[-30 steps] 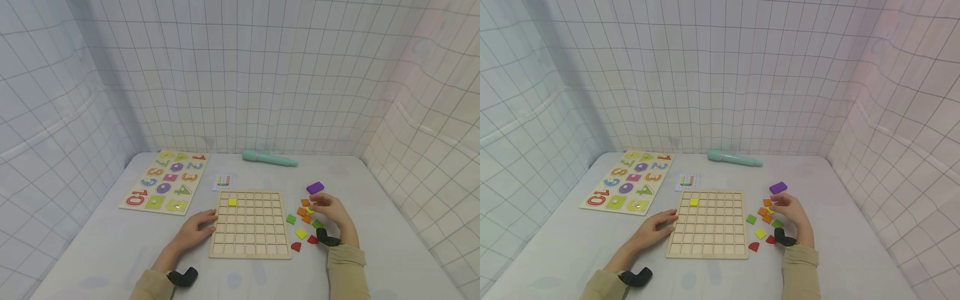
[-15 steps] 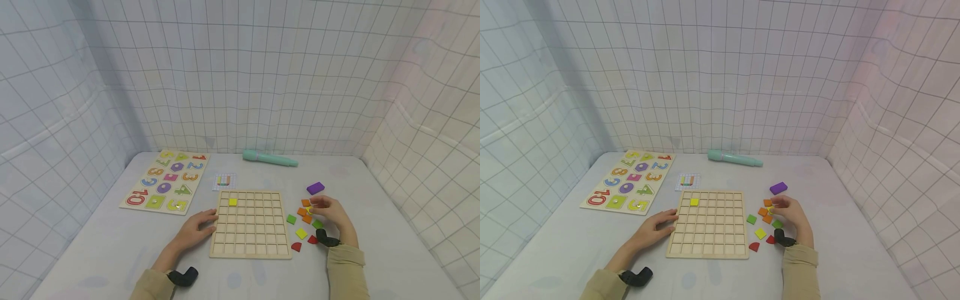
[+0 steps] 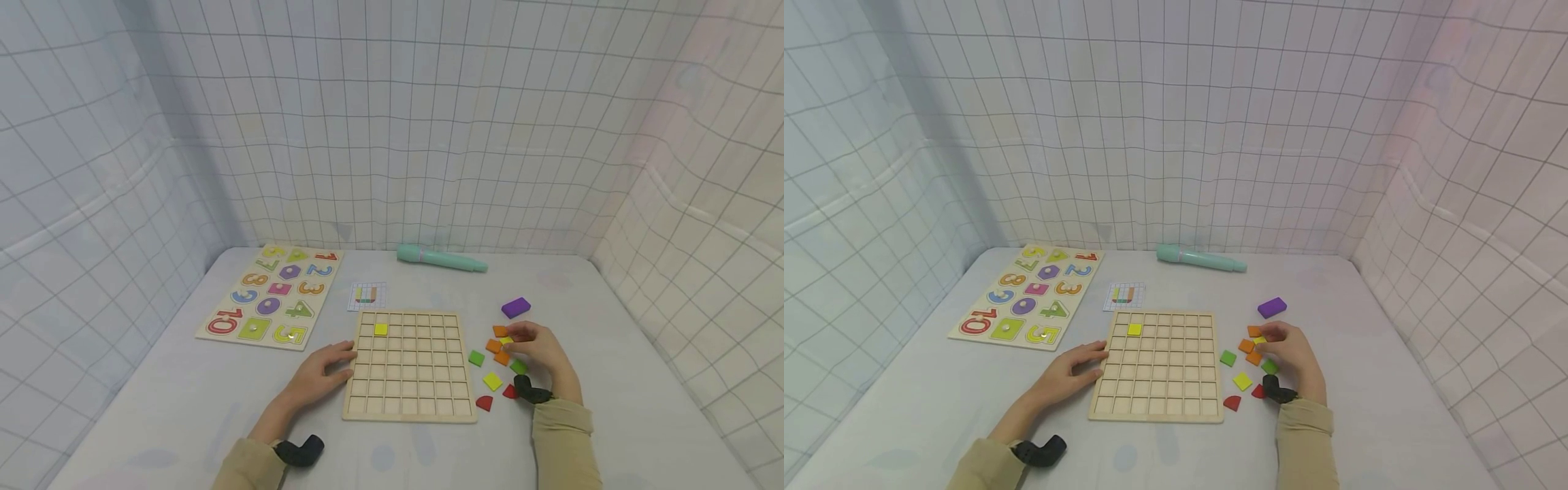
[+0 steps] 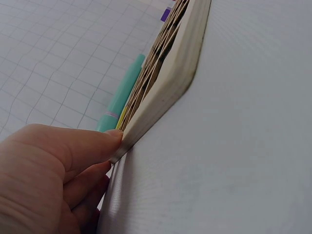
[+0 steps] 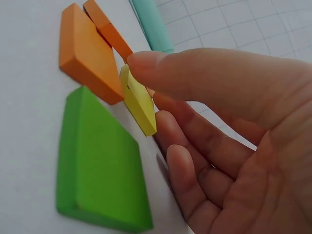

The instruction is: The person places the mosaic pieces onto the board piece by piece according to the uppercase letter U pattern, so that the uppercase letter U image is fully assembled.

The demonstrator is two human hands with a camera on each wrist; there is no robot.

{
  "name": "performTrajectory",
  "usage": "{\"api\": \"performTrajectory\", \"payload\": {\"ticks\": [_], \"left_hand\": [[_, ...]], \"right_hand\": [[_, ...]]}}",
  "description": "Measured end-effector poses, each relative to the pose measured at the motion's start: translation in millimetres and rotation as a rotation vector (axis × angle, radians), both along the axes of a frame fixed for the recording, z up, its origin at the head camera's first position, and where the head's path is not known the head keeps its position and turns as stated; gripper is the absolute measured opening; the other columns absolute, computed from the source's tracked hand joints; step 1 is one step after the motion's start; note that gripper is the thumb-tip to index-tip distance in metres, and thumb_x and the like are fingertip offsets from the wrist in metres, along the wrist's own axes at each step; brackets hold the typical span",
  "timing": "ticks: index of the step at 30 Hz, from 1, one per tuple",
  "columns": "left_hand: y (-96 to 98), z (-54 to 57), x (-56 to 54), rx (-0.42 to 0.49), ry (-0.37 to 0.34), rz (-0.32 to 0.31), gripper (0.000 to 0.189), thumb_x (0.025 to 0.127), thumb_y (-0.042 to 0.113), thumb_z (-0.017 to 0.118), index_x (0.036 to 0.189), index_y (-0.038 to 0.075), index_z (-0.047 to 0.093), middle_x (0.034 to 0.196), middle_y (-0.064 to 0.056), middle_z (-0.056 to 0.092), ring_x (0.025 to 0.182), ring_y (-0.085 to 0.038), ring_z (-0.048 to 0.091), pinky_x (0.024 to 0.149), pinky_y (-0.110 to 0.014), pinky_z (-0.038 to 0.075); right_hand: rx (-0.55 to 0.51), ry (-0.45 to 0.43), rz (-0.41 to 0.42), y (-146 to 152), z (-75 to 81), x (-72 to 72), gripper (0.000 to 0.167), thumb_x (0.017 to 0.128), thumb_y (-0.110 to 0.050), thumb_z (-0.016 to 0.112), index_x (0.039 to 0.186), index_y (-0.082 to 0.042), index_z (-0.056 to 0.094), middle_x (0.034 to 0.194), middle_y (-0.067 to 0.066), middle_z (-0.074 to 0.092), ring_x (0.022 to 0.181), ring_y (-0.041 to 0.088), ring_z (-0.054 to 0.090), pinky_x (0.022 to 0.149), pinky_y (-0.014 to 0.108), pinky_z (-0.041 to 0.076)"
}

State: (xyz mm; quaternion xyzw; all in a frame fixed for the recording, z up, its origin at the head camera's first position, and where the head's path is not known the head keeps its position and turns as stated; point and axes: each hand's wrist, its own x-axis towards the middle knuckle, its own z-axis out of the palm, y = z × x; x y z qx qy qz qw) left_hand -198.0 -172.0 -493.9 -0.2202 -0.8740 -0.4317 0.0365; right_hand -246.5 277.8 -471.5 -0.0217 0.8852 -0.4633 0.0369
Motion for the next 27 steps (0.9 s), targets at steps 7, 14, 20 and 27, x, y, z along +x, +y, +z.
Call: {"api": "performTrajectory", "payload": {"ticks": [7,14,20,27], "left_hand": [[0.7,1.4,0.4,0.003,-0.005,0.002,0.034,0.086,0.015,0.068,0.117,0.003,0.065,0.134,-0.012,0.053,0.128,-0.032,0.043,0.110,-0.049,0.027],[0.6,1.1,0.4,0.012,-0.014,0.001,0.033,0.086,0.015,0.068,0.117,0.004,0.065,0.134,-0.012,0.052,0.128,-0.033,0.043,0.110,-0.051,0.028],[0.4,1.0,0.0,0.006,0.006,-0.007,0.034,0.086,0.016,0.068,0.117,0.004,0.065,0.134,-0.012,0.053,0.128,-0.032,0.044,0.110,-0.049,0.027],[0.2,0.9,-0.3,0.007,0.018,-0.015,0.033,0.085,0.015,0.068,0.116,0.003,0.065,0.133,-0.012,0.053,0.127,-0.032,0.044,0.111,-0.046,0.026]], "right_hand": [[0.017,-0.016,-0.024,-1.7,-0.1,0.1,0.040,0.078,-0.012,0.074,0.113,0.001,0.061,0.111,0.017,0.062,0.100,0.029,0.056,0.085,0.039,0.049],[0.043,-0.047,-0.044,-2.5,2.4,2.6,0.041,0.078,-0.015,0.076,0.114,0.001,0.061,0.108,0.016,0.062,0.098,0.028,0.056,0.085,0.040,0.049],[0.085,-0.053,-0.064,-2.2,3.5,3.4,0.044,0.076,-0.018,0.078,0.112,0.000,0.061,0.106,0.015,0.063,0.097,0.028,0.057,0.084,0.041,0.049],[0.146,-0.059,-0.102,-1.8,5.7,4.3,0.042,0.075,-0.022,0.079,0.105,0.001,0.061,0.099,0.013,0.063,0.090,0.027,0.057,0.079,0.041,0.049]]}}
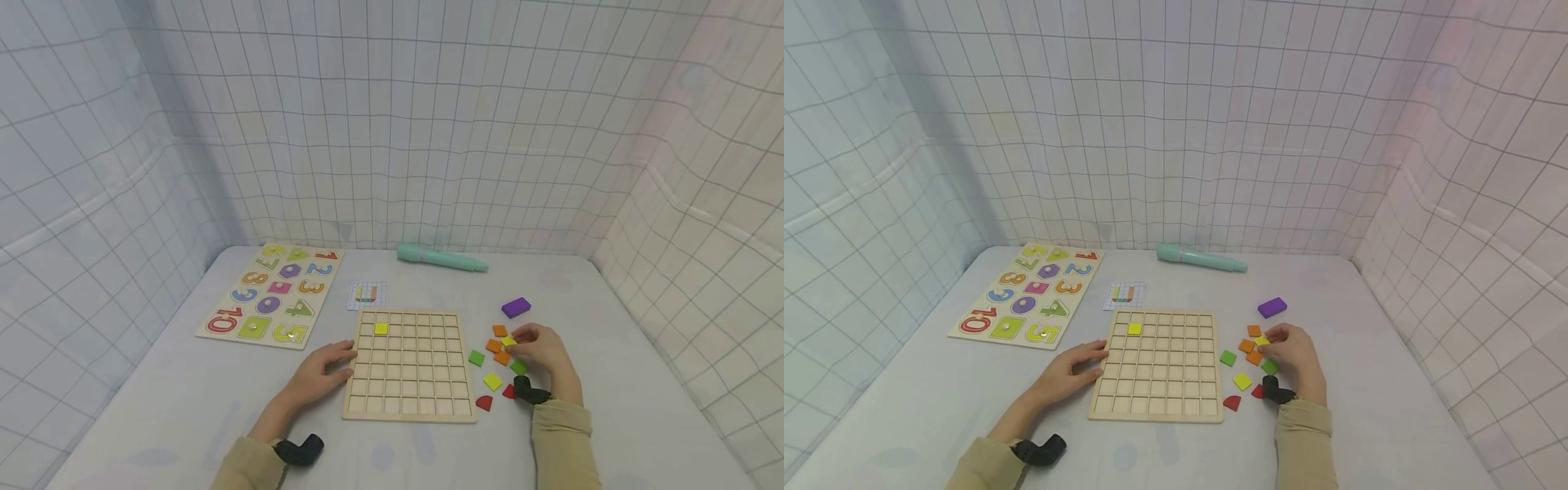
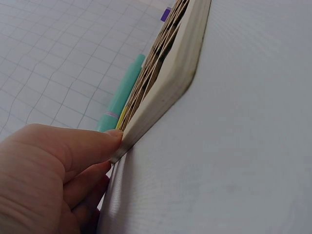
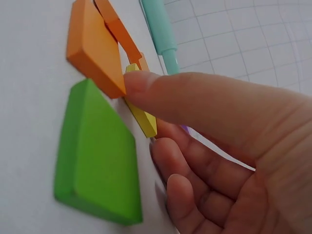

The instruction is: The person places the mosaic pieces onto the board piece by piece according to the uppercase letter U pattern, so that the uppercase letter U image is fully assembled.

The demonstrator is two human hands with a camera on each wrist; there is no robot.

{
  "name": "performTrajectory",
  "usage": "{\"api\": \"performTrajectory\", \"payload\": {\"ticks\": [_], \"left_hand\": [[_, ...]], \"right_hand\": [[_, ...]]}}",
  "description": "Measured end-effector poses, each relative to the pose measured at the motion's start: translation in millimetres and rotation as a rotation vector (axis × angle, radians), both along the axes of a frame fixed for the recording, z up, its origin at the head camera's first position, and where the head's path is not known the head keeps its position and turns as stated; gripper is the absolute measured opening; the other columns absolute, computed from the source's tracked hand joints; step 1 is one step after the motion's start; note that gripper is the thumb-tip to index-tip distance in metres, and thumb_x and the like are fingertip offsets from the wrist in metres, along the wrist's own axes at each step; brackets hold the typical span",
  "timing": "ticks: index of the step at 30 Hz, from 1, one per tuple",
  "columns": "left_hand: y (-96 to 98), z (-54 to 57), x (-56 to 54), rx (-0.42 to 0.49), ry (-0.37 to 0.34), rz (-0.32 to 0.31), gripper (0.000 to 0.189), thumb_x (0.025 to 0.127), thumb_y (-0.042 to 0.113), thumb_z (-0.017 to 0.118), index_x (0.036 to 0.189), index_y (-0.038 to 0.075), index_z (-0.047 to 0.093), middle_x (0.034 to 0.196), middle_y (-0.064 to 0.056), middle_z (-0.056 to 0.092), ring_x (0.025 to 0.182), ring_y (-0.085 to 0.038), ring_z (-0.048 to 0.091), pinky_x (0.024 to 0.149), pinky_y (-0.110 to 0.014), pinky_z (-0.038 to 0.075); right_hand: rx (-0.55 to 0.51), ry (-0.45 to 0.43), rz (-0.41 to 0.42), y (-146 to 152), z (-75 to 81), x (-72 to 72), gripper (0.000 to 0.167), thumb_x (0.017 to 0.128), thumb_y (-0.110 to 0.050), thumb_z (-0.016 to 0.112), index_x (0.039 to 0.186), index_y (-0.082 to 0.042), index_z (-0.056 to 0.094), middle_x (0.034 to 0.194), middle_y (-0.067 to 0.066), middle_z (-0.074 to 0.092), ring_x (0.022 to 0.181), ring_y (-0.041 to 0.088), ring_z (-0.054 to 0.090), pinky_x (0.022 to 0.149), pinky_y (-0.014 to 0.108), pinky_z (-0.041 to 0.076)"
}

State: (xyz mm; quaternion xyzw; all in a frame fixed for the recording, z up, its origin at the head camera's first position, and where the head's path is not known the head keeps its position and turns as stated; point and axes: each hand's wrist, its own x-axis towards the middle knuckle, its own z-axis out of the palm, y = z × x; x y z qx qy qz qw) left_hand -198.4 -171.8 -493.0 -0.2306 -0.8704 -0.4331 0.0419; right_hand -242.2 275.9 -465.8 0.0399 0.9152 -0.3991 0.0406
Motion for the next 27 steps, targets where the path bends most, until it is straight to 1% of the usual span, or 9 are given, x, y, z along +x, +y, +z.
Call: {"api": "performTrajectory", "payload": {"ticks": [6,10,14,22,27], "left_hand": [[0.2,0.4,0.5,0.003,-0.016,0.007,0.033,0.086,0.015,0.068,0.117,0.003,0.065,0.134,-0.013,0.053,0.127,-0.033,0.043,0.110,-0.050,0.028],[0.4,1.1,1.2,0.007,-0.020,0.011,0.033,0.085,0.014,0.068,0.116,0.003,0.065,0.133,-0.012,0.053,0.127,-0.032,0.044,0.111,-0.048,0.027],[0.5,1.6,1.5,0.010,-0.019,0.008,0.033,0.085,0.014,0.068,0.116,0.002,0.065,0.133,-0.012,0.053,0.127,-0.031,0.044,0.112,-0.045,0.026],[0.5,0.3,1.0,-0.010,-0.019,0.011,0.035,0.086,0.016,0.067,0.118,0.004,0.064,0.135,-0.011,0.052,0.128,-0.032,0.043,0.110,-0.049,0.027],[1.1,0.3,1.0,-0.005,-0.020,0.014,0.035,0.085,0.015,0.068,0.118,0.003,0.064,0.135,-0.011,0.052,0.129,-0.031,0.042,0.110,-0.048,0.028]], "right_hand": [[0.000,0.006,-0.011,-3.0,4.0,1.8,0.036,0.076,-0.016,0.076,0.104,0.002,0.060,0.100,0.015,0.063,0.091,0.028,0.056,0.081,0.042,0.050],[0.000,0.015,-0.016,-3.3,3.3,1.7,0.034,0.077,-0.014,0.075,0.103,0.001,0.060,0.099,0.014,0.062,0.091,0.027,0.056,0.081,0.042,0.050],[-0.009,0.009,-0.018,-2.0,1.3,1.3,0.034,0.078,-0.014,0.075,0.104,0.001,0.060,0.099,0.014,0.062,0.092,0.027,0.056,0.081,0.041,0.050],[-0.023,-0.030,-0.030,0.5,2.3,1.5,0.036,0.079,-0.018,0.073,0.108,-0.001,0.060,0.103,0.015,0.061,0.094,0.029,0.055,0.083,0.041,0.050],[-0.042,-0.013,-0.024,0.6,5.5,-0.2,0.037,0.082,-0.018,0.071,0.113,-0.001,0.060,0.109,0.017,0.060,0.100,0.032,0.055,0.087,0.046,0.049]]}}
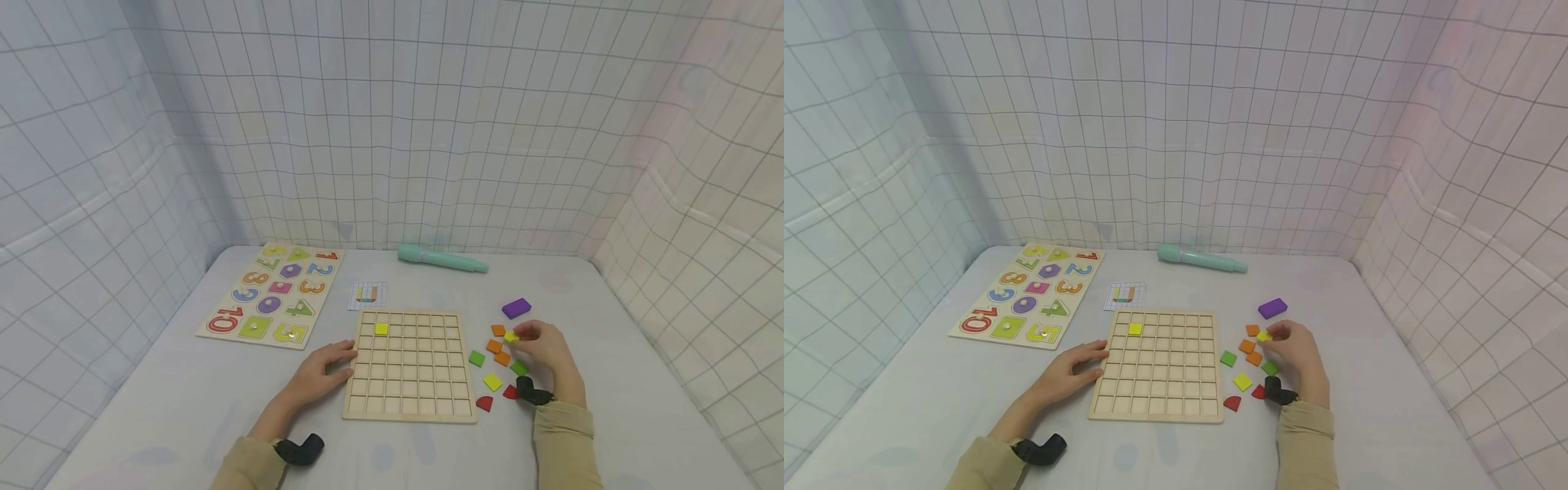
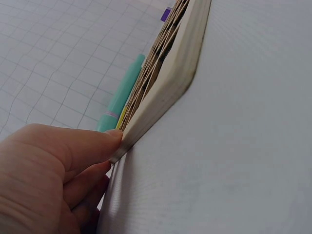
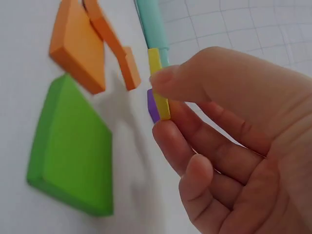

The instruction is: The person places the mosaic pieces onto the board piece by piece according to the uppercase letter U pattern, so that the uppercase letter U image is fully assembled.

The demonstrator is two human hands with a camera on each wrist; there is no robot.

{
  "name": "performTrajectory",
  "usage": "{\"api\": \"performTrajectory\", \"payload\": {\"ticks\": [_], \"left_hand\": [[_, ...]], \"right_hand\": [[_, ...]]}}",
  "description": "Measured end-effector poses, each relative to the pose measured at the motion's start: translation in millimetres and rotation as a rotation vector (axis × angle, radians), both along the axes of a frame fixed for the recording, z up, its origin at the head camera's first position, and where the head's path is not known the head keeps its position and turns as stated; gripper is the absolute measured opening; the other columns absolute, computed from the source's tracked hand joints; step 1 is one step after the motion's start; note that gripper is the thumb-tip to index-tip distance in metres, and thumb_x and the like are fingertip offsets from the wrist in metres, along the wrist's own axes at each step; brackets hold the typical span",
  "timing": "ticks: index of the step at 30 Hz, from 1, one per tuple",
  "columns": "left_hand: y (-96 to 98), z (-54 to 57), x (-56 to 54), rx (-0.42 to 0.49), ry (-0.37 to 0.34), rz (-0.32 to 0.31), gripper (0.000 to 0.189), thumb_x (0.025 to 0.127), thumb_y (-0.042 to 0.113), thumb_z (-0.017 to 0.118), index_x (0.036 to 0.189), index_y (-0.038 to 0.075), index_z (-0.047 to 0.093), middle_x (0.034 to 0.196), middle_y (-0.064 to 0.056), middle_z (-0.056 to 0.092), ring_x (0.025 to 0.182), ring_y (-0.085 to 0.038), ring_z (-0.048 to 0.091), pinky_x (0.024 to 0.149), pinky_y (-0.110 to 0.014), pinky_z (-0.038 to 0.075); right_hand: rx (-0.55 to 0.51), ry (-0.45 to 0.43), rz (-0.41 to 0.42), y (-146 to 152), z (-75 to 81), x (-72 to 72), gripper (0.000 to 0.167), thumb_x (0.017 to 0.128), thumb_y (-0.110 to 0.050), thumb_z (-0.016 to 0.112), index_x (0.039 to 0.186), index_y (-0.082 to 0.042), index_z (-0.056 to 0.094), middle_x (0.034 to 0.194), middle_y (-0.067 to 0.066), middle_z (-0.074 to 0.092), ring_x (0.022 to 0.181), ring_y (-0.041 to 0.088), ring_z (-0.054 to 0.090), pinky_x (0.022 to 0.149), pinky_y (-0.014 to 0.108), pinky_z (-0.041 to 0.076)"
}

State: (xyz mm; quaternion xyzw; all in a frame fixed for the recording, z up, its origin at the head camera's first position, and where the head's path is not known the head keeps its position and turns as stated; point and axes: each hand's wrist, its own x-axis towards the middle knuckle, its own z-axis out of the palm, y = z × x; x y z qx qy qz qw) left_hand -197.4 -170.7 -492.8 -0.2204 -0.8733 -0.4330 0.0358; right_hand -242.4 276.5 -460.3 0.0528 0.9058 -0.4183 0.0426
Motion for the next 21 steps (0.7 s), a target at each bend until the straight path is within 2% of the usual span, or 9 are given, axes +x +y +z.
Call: {"api": "performTrajectory", "payload": {"ticks": [5,11,14,16,18,21], "left_hand": [[0.4,0.4,0.8,-0.004,0.020,-0.002,0.035,0.086,0.015,0.068,0.118,0.003,0.064,0.134,-0.012,0.053,0.128,-0.032,0.043,0.110,-0.049,0.028],[-0.1,0.2,0.1,0.001,0.034,-0.005,0.034,0.086,0.015,0.068,0.118,0.002,0.064,0.134,-0.013,0.053,0.127,-0.034,0.043,0.109,-0.051,0.029],[-0.3,-1.1,0.0,0.024,0.077,-0.014,0.034,0.085,0.015,0.068,0.115,0.001,0.065,0.131,-0.015,0.055,0.125,-0.036,0.045,0.106,-0.053,0.031],[-0.2,-2.1,0.5,0.036,0.125,-0.021,0.033,0.084,0.015,0.069,0.113,0.000,0.066,0.129,-0.016,0.056,0.122,-0.037,0.048,0.104,-0.052,0.035],[0.0,-3.1,0.6,0.048,0.140,-0.023,0.032,0.084,0.015,0.069,0.112,0.000,0.066,0.127,-0.017,0.057,0.121,-0.037,0.049,0.103,-0.051,0.036],[0.1,-3.7,0.7,0.046,0.115,-0.019,0.032,0.084,0.014,0.069,0.113,0.000,0.066,0.129,-0.016,0.056,0.122,-0.036,0.048,0.103,-0.051,0.036]], "right_hand": [[-0.024,0.088,0.030,-6.0,6.8,-0.9,0.037,0.084,-0.019,0.070,0.114,-0.001,0.060,0.110,0.018,0.062,0.103,0.032,0.056,0.089,0.047,0.049],[-0.054,0.190,0.073,-28.2,19.6,-5.7,0.037,0.081,-0.019,0.073,0.111,-0.002,0.062,0.109,0.015,0.064,0.103,0.031,0.058,0.088,0.045,0.049],[-0.061,0.235,0.101,-44.6,21.2,-9.1,0.033,0.081,-0.018,0.073,0.111,-0.005,0.063,0.109,0.012,0.065,0.102,0.028,0.059,0.087,0.042,0.049],[-0.067,0.268,0.136,-59.0,21.6,-9.6,0.031,0.082,-0.017,0.072,0.110,-0.006,0.064,0.108,0.010,0.066,0.102,0.027,0.060,0.086,0.041,0.049],[-0.078,0.290,0.178,-74.9,21.6,-9.3,0.030,0.081,-0.016,0.073,0.109,-0.007,0.064,0.106,0.008,0.067,0.100,0.025,0.061,0.084,0.039,0.048],[-0.092,0.306,0.258,-97.5,19.1,-10.3,0.028,0.081,-0.016,0.073,0.107,-0.008,0.065,0.103,0.005,0.067,0.097,0.022,0.062,0.080,0.036,0.049]]}}
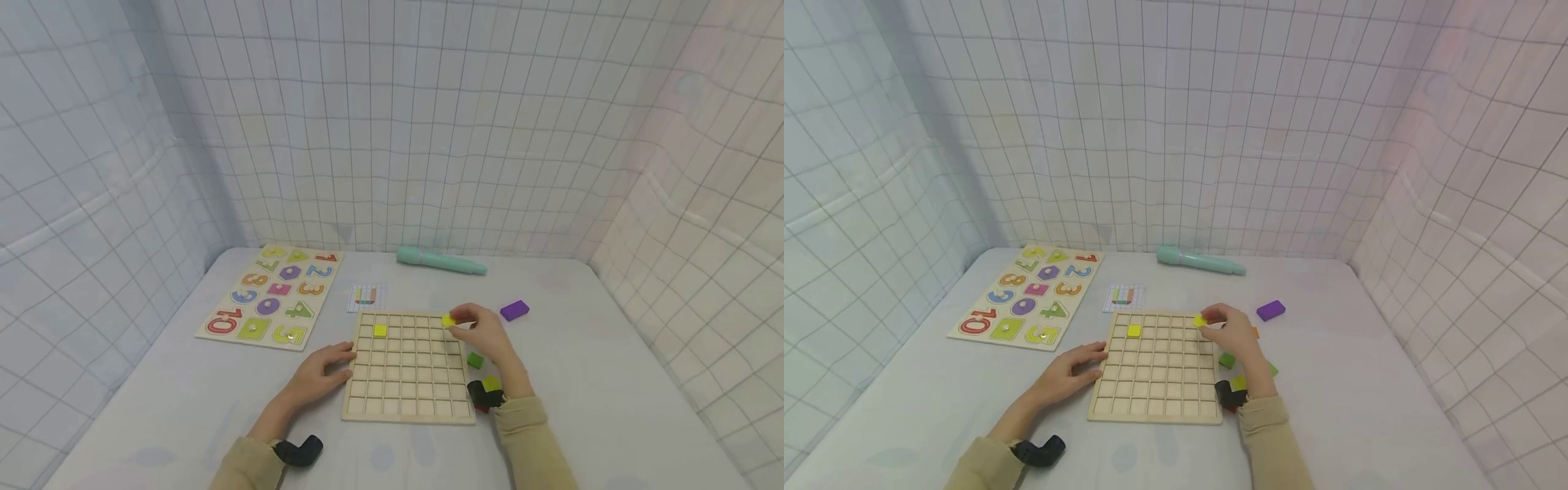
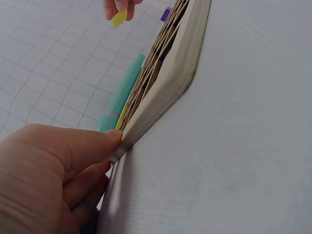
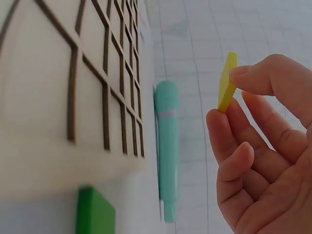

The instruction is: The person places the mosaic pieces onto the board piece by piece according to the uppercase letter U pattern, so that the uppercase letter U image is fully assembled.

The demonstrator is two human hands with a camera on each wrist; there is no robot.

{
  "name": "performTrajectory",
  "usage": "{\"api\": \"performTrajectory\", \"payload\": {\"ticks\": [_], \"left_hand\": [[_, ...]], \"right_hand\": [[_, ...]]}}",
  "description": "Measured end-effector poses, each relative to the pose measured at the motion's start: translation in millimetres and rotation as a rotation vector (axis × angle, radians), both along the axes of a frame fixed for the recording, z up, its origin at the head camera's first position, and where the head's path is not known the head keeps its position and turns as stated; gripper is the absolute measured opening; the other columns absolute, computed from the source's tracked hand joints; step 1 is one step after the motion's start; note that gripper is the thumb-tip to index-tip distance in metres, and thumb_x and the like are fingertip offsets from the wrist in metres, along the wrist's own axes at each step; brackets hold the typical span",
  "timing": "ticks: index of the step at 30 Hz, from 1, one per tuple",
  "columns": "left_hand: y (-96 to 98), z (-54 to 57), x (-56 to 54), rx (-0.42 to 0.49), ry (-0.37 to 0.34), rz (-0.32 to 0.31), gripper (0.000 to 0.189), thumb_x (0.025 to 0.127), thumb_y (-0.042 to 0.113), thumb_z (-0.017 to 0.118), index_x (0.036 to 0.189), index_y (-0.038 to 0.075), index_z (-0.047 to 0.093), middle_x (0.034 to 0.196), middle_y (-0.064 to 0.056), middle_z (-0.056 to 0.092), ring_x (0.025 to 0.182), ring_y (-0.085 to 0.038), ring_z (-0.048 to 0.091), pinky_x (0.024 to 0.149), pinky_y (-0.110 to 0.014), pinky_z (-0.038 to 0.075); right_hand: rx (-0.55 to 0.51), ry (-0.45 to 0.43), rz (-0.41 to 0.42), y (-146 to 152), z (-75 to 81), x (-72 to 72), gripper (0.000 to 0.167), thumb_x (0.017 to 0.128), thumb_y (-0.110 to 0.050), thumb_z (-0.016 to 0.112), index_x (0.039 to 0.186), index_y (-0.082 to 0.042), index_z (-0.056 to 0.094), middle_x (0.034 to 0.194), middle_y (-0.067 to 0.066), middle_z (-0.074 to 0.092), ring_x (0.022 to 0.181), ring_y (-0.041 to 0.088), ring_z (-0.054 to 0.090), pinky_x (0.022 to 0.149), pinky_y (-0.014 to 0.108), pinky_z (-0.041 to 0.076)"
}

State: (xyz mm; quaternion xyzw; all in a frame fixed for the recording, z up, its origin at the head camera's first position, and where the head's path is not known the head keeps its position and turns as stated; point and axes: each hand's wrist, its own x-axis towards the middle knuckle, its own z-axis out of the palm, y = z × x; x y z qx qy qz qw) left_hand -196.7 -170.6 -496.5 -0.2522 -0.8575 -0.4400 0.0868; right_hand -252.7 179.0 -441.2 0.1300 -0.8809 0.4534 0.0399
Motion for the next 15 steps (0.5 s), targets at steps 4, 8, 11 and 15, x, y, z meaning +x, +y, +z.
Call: {"api": "performTrajectory", "payload": {"ticks": [4,8,11,15], "left_hand": [[-0.4,0.5,-0.3,-0.013,-0.082,0.003,0.034,0.084,0.014,0.069,0.115,0.001,0.065,0.132,-0.015,0.054,0.126,-0.036,0.045,0.107,-0.052,0.031],[-0.8,0.9,-0.9,-0.026,-0.106,0.008,0.034,0.085,0.014,0.069,0.117,0.002,0.065,0.134,-0.013,0.053,0.127,-0.034,0.043,0.109,-0.050,0.030],[-0.6,1.5,-1.1,-0.026,-0.099,0.010,0.034,0.085,0.014,0.068,0.117,0.002,0.065,0.133,-0.013,0.053,0.127,-0.034,0.044,0.109,-0.050,0.030],[0.2,2.6,-1.2,-0.032,-0.067,0.002,0.033,0.085,0.013,0.068,0.116,0.002,0.065,0.132,-0.015,0.054,0.125,-0.035,0.045,0.107,-0.052,0.030]], "right_hand": [[-0.001,-0.009,0.112,-27.8,-3.6,-3.1,0.026,0.081,-0.014,0.073,0.106,-0.007,0.066,0.101,0.003,0.067,0.094,0.020,0.062,0.079,0.033,0.051],[0.006,-0.006,0.203,-51.4,-4.4,-8.1,0.026,0.081,-0.013,0.073,0.104,-0.005,0.066,0.100,0.004,0.066,0.093,0.022,0.062,0.079,0.033,0.053],[0.020,-0.031,0.247,-65.2,-4.6,-12.3,0.025,0.082,-0.014,0.073,0.104,-0.006,0.067,0.101,0.002,0.066,0.093,0.020,0.061,0.079,0.032,0.053],[0.043,-0.072,0.301,-79.8,-3.4,-16.8,0.023,0.083,-0.013,0.072,0.105,-0.008,0.066,0.103,0.001,0.065,0.095,0.019,0.060,0.080,0.031,0.053]]}}
